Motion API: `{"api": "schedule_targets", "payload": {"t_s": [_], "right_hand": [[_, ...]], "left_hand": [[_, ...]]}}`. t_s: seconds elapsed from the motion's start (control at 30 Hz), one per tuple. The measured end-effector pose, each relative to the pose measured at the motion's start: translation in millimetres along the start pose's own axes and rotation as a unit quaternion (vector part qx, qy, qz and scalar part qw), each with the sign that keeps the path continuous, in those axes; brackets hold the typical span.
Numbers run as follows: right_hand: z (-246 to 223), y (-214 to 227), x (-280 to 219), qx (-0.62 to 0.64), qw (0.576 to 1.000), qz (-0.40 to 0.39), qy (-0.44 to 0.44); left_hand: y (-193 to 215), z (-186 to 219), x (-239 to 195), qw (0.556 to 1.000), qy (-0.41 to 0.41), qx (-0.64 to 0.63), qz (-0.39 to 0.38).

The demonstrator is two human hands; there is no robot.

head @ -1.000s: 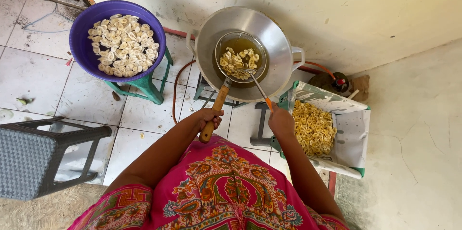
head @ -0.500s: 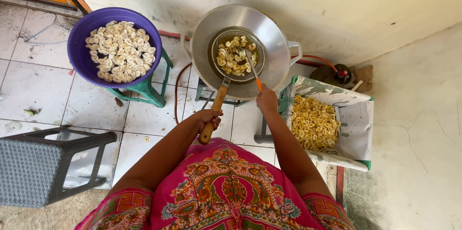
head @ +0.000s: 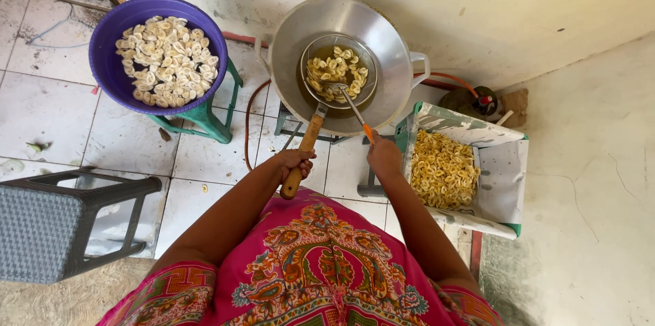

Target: The person stirs sliced plantains frying in a wok of hot oil using a metal spatula. They then use a large mesh strainer to scoop the cooked plantains out of the oil, drain them, and transfer them into a cardboard box lined with paper.

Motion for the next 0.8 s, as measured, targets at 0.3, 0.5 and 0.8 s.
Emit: {"api": "schedule_targets", "payload": {"t_s": [0.3, 0.5, 0.8], "right_hand": [[-8.5, -20.9, 40.8, -0.037, 0.999, 0.014, -0.001], [-12.1, 31.1, -5.1, -0.054, 0.998, -0.025, 0.013], [23.4, -17.3, 26.4, 0.009, 0.999, 0.039, -0.029]], "left_hand": [[6.0, -1.9, 2.2, 1.000, 0.018, 0.000, -0.013], [-4.9, 1.7, -17.0, 0.999, 0.021, -0.022, -0.023], [-0.1, -2.5, -4.9, 1.000, 0.005, 0.007, -0.002]]}}
Point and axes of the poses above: each hand's wrist, its own x-axis towards the middle knuckle, its own y-axis out of the back of the hand, z = x × y, the point moved 7 cm from there along x, towards the middle knuckle, and after that the axes turned 14 degrees about y, right-handed, at the moved point
